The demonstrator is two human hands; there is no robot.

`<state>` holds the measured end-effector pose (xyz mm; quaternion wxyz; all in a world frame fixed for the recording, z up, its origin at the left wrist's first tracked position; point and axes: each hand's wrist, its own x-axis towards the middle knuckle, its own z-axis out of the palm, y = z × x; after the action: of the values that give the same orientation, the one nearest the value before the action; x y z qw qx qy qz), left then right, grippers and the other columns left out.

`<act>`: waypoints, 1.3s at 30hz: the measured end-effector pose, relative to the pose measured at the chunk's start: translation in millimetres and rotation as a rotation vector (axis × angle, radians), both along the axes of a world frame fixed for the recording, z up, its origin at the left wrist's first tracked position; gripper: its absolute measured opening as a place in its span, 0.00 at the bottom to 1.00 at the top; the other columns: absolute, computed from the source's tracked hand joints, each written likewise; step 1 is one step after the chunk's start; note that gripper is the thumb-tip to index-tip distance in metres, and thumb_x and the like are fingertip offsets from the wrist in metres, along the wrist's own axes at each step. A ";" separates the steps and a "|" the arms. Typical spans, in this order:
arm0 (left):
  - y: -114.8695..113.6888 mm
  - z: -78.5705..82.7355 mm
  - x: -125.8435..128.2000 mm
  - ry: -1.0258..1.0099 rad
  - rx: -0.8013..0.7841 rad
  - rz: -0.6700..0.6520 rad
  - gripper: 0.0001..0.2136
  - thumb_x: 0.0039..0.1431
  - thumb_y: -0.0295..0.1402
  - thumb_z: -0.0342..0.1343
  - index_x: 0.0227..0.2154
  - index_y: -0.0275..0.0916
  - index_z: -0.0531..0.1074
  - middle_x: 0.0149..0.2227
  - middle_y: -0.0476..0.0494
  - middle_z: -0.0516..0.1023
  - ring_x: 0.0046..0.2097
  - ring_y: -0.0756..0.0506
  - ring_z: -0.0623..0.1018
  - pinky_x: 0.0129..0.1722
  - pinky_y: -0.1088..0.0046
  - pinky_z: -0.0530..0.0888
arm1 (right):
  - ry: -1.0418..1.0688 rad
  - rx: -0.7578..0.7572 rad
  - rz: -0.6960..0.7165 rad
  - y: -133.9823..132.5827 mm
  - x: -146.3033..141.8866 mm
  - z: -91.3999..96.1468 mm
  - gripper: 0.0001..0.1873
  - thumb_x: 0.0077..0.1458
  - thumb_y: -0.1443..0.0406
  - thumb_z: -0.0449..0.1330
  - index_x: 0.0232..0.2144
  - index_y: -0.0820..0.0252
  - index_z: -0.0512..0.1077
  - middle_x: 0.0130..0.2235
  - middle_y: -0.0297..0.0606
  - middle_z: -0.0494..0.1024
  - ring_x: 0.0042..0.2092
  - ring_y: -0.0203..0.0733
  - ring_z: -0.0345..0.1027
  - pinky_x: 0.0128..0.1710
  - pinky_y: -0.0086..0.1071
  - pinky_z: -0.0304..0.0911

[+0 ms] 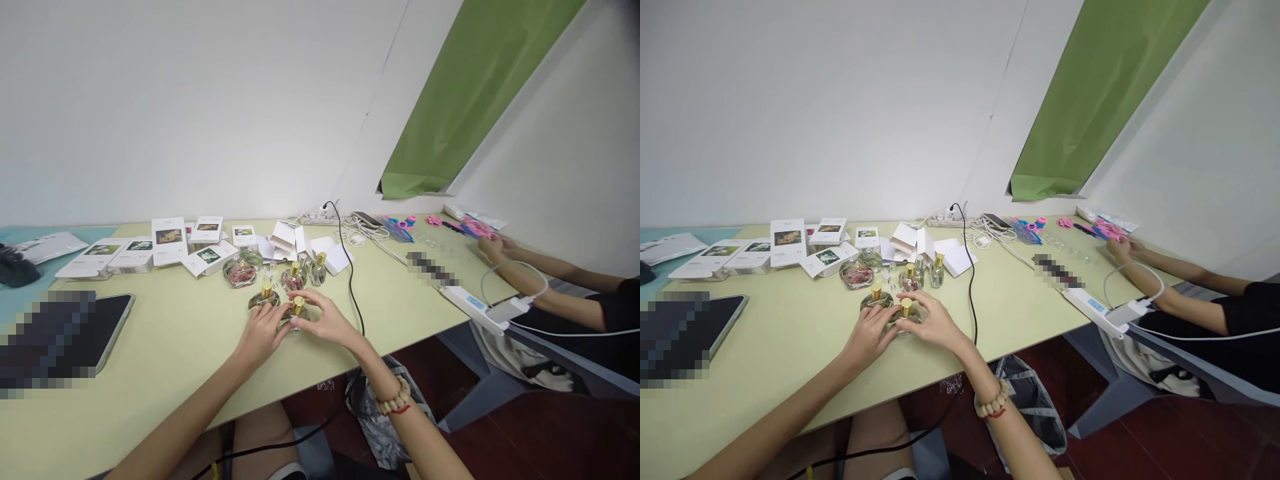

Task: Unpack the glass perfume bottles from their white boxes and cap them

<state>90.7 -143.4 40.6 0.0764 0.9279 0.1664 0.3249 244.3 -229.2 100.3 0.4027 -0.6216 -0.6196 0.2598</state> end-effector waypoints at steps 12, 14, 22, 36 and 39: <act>-0.6 1.6 -1.4 0.017 -0.089 0.019 0.17 0.60 0.37 0.45 0.50 0.36 0.62 0.38 0.42 0.73 0.40 0.45 0.69 0.40 0.68 0.63 | 0.184 0.208 -0.128 10.0 11.2 37.9 0.19 0.52 0.60 0.56 0.47 0.56 0.66 0.43 0.39 0.73 0.46 0.40 0.66 0.48 0.38 0.60; -0.8 0.7 -1.6 0.009 -0.077 0.022 0.17 0.60 0.37 0.45 0.50 0.36 0.62 0.39 0.42 0.74 0.40 0.44 0.69 0.39 0.68 0.63 | 0.135 0.137 -0.083 8.0 5.1 25.9 0.15 0.51 0.60 0.58 0.42 0.56 0.70 0.43 0.39 0.73 0.47 0.41 0.65 0.50 0.38 0.59; -1.2 0.1 -1.1 -0.022 0.006 0.040 0.17 0.59 0.36 0.47 0.48 0.34 0.63 0.39 0.42 0.74 0.38 0.45 0.69 0.36 0.69 0.63 | 0.064 0.050 -0.019 7.3 10.4 11.5 0.21 0.46 0.60 0.61 0.44 0.55 0.69 0.45 0.38 0.71 0.48 0.42 0.64 0.49 0.39 0.59; -8.0 7.8 -3.5 -0.156 0.052 0.394 0.13 0.53 0.39 0.52 0.39 0.38 0.68 0.38 0.40 0.70 0.40 0.44 0.68 0.40 0.64 0.60 | -0.387 0.067 -0.396 39.3 94.5 -19.9 0.11 0.47 0.65 0.54 0.37 0.59 0.63 0.33 0.34 0.69 0.31 0.36 0.62 0.35 0.33 0.59; -10.6 6.5 -4.0 -0.227 0.137 0.360 0.13 0.54 0.36 0.53 0.41 0.36 0.66 0.40 0.38 0.70 0.42 0.44 0.68 0.41 0.66 0.61 | -0.237 0.009 -0.209 18.0 88.5 -10.4 0.13 0.47 0.66 0.55 0.38 0.59 0.63 0.37 0.36 0.69 0.37 0.38 0.64 0.38 0.34 0.61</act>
<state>86.7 -154.0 47.1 -0.0278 0.8436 0.2972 0.4464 332.8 -211.2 89.9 0.3543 -0.7073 -0.5959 0.1383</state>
